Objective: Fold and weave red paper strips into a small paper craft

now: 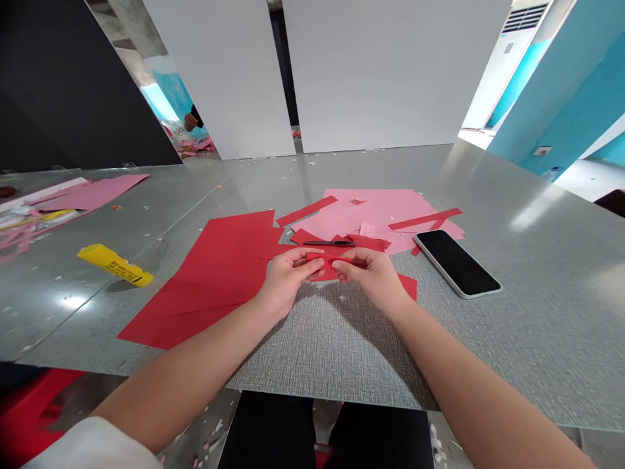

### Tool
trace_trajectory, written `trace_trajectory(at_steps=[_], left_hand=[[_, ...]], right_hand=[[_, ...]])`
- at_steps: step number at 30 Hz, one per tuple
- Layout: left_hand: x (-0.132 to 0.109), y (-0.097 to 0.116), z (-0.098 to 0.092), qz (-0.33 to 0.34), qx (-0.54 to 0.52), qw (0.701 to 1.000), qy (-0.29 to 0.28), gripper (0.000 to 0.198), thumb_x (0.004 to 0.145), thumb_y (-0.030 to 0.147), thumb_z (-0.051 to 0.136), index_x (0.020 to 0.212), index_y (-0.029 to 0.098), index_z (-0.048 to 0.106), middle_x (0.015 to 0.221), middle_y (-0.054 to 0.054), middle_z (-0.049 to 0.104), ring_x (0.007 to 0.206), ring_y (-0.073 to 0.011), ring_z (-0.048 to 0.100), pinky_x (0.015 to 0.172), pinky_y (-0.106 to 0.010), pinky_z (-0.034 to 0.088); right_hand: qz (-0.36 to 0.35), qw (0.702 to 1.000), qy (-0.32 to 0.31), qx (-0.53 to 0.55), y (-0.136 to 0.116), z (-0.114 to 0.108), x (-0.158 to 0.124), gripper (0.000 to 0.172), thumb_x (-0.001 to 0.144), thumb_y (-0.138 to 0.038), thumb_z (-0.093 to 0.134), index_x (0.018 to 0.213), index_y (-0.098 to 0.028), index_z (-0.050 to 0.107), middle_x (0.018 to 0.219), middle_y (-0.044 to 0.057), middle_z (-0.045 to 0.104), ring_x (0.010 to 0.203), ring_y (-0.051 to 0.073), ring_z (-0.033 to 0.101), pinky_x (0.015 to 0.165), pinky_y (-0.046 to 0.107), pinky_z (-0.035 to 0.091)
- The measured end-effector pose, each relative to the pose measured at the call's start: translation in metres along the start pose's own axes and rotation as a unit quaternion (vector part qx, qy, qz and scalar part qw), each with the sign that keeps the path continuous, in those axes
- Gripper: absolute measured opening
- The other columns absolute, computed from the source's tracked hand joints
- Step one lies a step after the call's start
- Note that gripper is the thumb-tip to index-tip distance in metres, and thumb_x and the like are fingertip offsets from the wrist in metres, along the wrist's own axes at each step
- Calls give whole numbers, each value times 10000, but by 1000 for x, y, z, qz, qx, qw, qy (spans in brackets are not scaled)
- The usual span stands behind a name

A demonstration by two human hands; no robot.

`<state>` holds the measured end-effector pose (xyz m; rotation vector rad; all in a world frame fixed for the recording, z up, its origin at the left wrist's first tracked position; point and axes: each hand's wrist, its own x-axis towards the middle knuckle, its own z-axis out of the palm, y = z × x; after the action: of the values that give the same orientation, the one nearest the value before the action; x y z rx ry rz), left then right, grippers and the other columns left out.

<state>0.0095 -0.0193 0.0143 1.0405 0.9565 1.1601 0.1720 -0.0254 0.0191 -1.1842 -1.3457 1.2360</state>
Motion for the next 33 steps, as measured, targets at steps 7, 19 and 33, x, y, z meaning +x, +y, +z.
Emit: trace_trajectory(at_steps=[7, 19, 33], left_hand=[[-1, 2, 2, -5, -3, 1000, 6, 217, 654, 240, 715, 848, 157, 663, 756, -11, 655, 719, -98, 607, 769, -280, 512], [-1, 0, 1, 2, -2, 1000, 2, 224, 661, 246, 710, 860, 153, 664, 781, -19, 658, 735, -101, 609, 774, -281, 508], [4, -5, 1, -21, -3, 1000, 7, 198, 667, 223, 703, 847, 154, 658, 797, -28, 671, 748, -109, 623, 766, -279, 505]], right_hand=[[-4, 1000, 26, -4, 1, 1, 0, 219, 625, -392, 714, 654, -184, 653, 601, 12, 626, 569, 131, 567, 627, 355, 509], [-9, 999, 36, -22, 1, 0, 1, 220, 638, -389, 707, 665, -174, 665, 590, 11, 631, 540, 123, 564, 591, 328, 497], [-8, 998, 16, -57, 11, 2, 5, 252, 677, -419, 656, 664, -170, 628, 578, 6, 608, 544, 115, 541, 536, 267, 444]])
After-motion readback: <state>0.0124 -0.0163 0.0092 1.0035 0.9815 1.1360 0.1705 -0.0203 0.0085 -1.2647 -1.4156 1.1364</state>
